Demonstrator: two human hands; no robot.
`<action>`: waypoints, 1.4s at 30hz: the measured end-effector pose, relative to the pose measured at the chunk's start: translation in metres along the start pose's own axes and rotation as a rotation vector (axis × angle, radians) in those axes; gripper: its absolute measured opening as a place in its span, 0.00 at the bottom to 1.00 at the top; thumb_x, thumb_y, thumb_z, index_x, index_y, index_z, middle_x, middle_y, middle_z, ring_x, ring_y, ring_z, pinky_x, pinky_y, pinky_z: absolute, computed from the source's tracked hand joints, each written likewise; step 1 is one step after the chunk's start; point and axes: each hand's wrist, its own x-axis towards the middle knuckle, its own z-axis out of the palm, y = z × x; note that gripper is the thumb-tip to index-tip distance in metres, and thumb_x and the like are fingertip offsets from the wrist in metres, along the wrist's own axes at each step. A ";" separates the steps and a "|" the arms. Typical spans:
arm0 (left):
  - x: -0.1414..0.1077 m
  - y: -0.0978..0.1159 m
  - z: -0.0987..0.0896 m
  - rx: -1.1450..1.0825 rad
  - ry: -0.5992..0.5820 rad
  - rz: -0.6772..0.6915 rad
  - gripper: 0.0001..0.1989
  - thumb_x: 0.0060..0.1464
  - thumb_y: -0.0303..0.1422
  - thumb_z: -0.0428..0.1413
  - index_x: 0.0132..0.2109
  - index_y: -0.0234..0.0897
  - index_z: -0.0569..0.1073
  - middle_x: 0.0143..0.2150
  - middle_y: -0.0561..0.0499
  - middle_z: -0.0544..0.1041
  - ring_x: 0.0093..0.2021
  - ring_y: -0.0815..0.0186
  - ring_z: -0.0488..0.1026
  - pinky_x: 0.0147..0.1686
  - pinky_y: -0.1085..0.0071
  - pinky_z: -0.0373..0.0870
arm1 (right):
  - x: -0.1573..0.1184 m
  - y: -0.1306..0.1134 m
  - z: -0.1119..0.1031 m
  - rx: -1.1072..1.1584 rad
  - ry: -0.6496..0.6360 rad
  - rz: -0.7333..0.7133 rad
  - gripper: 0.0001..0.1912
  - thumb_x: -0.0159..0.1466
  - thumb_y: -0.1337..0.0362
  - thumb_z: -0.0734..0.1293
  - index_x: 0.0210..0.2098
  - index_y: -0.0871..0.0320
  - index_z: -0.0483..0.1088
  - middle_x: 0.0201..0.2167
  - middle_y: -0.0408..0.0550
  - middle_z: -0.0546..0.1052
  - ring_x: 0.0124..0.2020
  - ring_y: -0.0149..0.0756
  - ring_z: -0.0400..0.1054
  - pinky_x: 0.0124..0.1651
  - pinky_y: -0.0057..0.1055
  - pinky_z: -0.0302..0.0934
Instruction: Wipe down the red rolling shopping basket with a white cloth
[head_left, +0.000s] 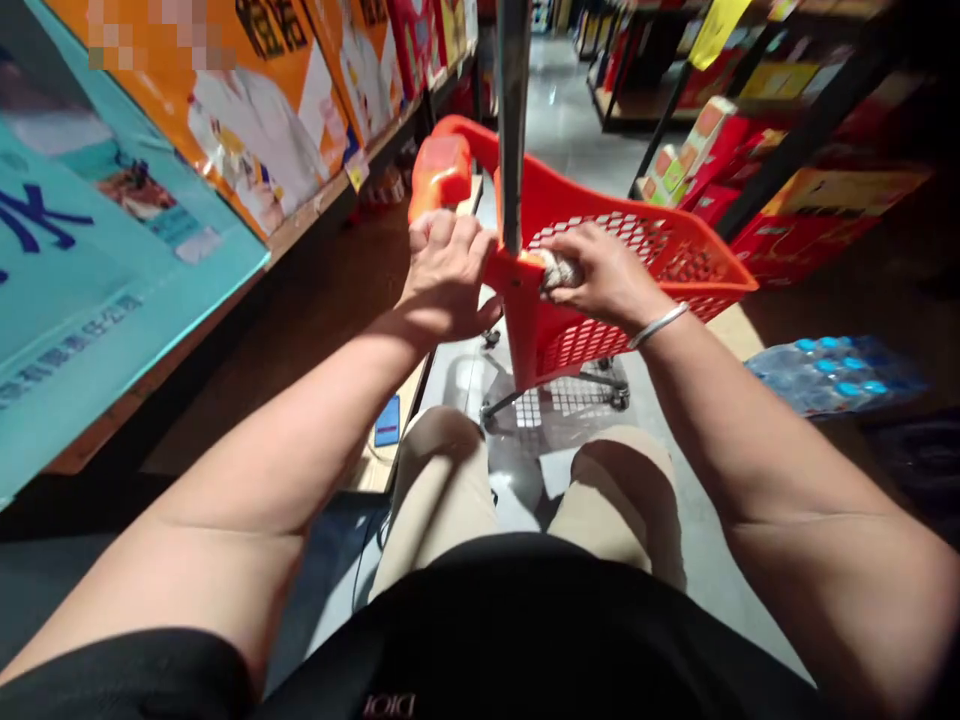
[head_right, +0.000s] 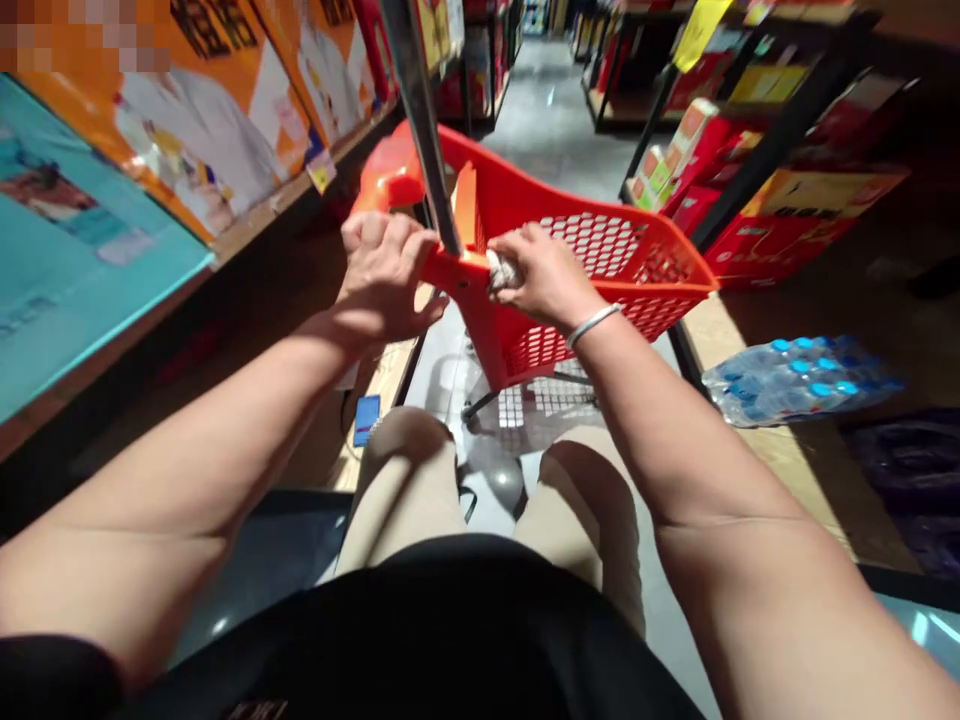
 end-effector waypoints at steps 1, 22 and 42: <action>0.000 -0.002 -0.002 0.002 -0.043 0.001 0.33 0.52 0.43 0.61 0.61 0.30 0.66 0.61 0.34 0.67 0.62 0.41 0.61 0.62 0.39 0.53 | 0.002 -0.003 0.004 -0.012 0.016 -0.015 0.28 0.57 0.59 0.76 0.56 0.57 0.71 0.52 0.51 0.72 0.57 0.51 0.68 0.62 0.51 0.65; -0.004 -0.022 0.008 -0.046 0.023 -0.021 0.31 0.53 0.46 0.59 0.62 0.42 0.66 0.62 0.41 0.67 0.63 0.43 0.59 0.67 0.40 0.47 | -0.062 0.050 -0.024 0.404 0.218 0.253 0.18 0.55 0.68 0.78 0.44 0.50 0.78 0.46 0.50 0.80 0.48 0.37 0.74 0.53 0.36 0.69; -0.013 -0.022 0.002 0.041 0.109 0.011 0.23 0.63 0.46 0.49 0.60 0.40 0.67 0.57 0.42 0.72 0.62 0.46 0.65 0.71 0.45 0.46 | -0.013 -0.010 0.004 0.160 0.081 -0.020 0.23 0.55 0.76 0.68 0.48 0.52 0.76 0.45 0.48 0.77 0.48 0.41 0.72 0.52 0.37 0.66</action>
